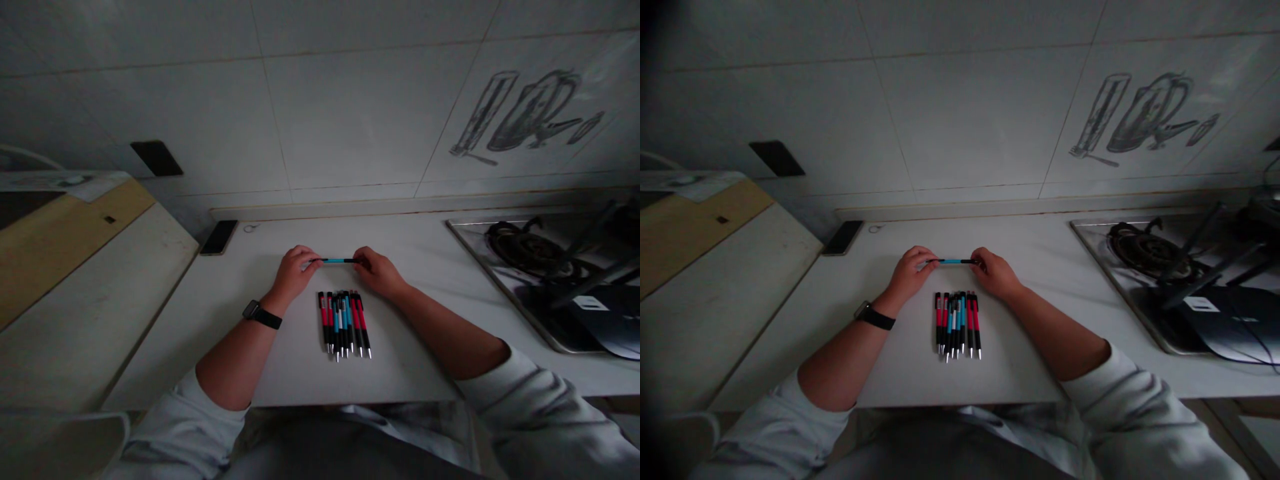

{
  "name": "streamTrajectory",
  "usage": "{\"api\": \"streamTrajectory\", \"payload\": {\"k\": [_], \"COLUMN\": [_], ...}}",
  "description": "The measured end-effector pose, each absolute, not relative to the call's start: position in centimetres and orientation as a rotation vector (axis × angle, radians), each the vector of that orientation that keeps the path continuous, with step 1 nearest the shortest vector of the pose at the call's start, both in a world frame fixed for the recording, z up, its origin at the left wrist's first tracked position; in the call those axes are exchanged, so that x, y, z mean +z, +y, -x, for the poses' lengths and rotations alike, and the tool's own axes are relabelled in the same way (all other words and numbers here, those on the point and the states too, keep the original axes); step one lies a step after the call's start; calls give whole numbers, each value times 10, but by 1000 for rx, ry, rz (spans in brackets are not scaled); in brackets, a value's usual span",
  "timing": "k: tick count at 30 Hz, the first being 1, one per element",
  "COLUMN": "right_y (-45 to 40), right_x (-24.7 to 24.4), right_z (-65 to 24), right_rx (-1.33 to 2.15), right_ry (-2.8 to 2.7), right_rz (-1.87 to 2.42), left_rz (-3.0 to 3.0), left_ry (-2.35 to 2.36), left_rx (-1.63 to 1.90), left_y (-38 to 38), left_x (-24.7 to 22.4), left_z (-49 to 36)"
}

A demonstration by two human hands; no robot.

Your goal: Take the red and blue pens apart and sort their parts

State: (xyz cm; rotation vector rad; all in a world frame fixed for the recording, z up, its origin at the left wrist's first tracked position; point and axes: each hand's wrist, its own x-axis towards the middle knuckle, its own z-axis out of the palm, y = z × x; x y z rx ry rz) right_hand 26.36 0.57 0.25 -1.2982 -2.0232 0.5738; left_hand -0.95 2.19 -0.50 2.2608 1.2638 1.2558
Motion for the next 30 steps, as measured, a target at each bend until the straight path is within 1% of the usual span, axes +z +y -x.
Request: {"api": "streamTrajectory", "payload": {"k": [24, 30], "right_y": [7, 8], "right_x": [1, 0], "right_z": [-264, -264], "right_rx": [515, 514], "right_ry": [-2053, -2090], "right_rz": [1327, 1244], "left_rz": [-2273, -2258], "left_ry": [1259, 1267], "left_rx": [1224, 1216], "left_y": [22, 23], "left_x": [-5, -6], "left_z": [8, 9]}}
